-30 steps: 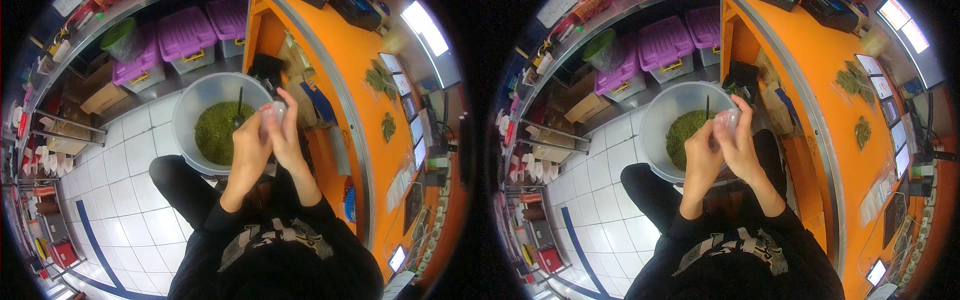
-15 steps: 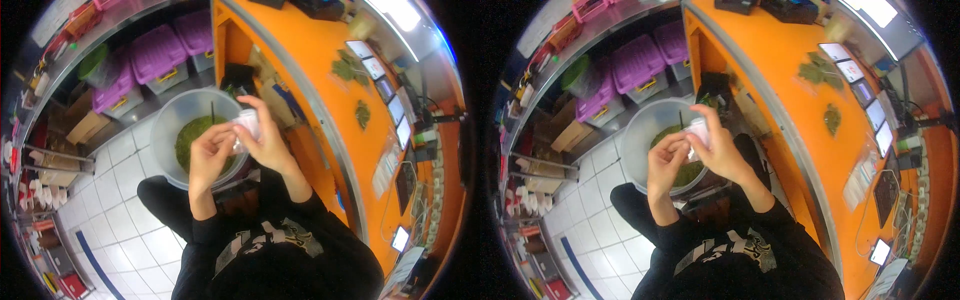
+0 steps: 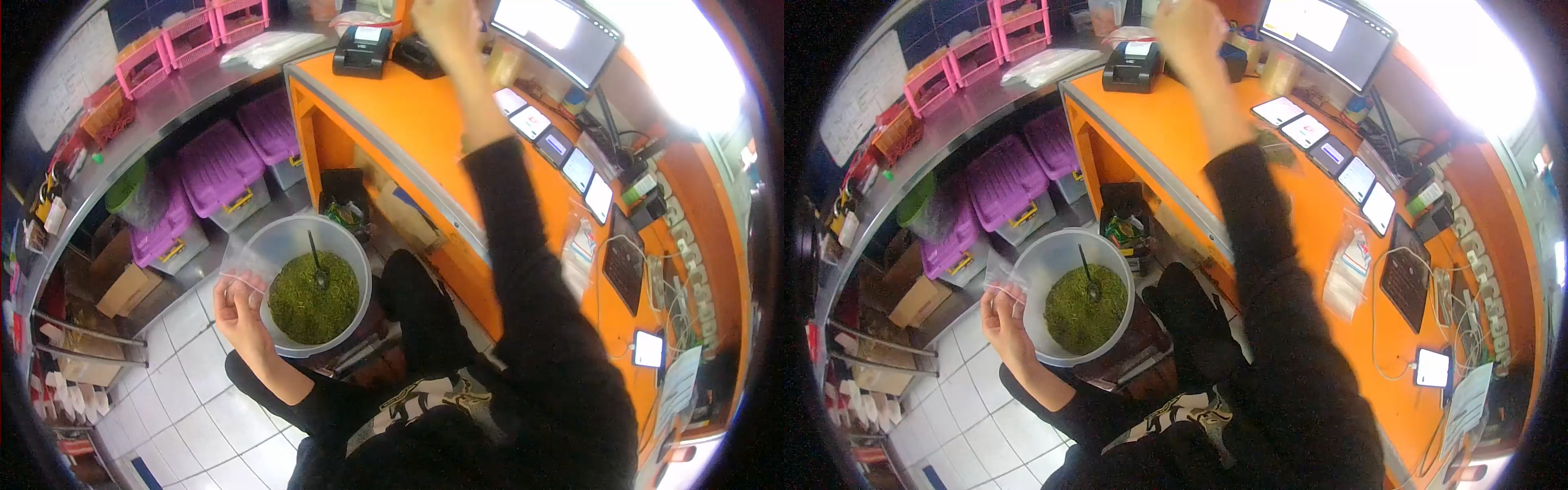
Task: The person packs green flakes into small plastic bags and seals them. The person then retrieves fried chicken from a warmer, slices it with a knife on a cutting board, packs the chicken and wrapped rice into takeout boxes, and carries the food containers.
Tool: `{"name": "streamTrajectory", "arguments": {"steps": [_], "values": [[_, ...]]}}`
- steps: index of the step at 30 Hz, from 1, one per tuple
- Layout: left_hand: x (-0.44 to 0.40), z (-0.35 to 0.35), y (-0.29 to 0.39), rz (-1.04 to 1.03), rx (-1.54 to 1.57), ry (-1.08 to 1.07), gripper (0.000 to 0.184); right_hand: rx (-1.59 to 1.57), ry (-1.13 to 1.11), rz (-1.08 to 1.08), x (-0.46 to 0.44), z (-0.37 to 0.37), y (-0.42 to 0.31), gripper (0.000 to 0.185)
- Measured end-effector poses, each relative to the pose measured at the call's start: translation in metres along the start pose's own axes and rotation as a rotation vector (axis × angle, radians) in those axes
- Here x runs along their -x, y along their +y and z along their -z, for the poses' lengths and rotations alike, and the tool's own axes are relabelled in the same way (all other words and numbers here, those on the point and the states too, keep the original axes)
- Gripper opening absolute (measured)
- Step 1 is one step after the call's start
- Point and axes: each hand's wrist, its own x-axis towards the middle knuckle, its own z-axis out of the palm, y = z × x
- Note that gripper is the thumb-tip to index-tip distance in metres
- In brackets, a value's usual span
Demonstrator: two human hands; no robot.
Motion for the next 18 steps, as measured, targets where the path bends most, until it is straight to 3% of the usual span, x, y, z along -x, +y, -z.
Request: {"name": "streamTrajectory", "arguments": {"steps": [1,2,3,5,6,8,9,11,18], "values": [[-0.001,0.003,0.002,0.000,0.004,-0.011,0.024,0.141,-0.145,0.068,-0.014,0.031,0.002,0.029],[0.000,0.006,0.003,-0.013,-0.008,-0.009,0.024,0.400,-0.232,0.284,-0.033,0.033,0.038,0.020],[0.000,0.009,0.004,-0.024,-0.018,-0.003,0.025,0.312,-0.230,0.174,-0.034,0.046,0.083,0.022],[-0.002,0.014,0.002,-0.030,-0.019,-0.003,0.023,0.685,-0.173,0.275,-0.057,0.078,0.175,0.026],[-0.003,0.017,0.000,-0.035,-0.035,-0.002,0.021,0.841,-0.306,0.066,-0.063,0.105,0.181,0.039],[-0.008,0.024,-0.006,-0.035,-0.039,-0.008,0.018,0.958,-0.267,-0.004,-0.053,0.142,0.201,0.061],[-0.009,0.025,-0.010,-0.043,-0.057,-0.013,0.015,0.967,-0.264,-0.006,-0.046,0.151,0.207,0.061],[-0.008,0.017,-0.007,-0.027,-0.061,-0.011,0.011,1.072,-0.486,0.005,-0.029,0.166,0.208,0.074],[-0.005,0.012,-0.006,-0.058,-0.138,0.015,0.011,0.996,-0.539,0.151,0.012,0.169,0.203,0.071]]}}
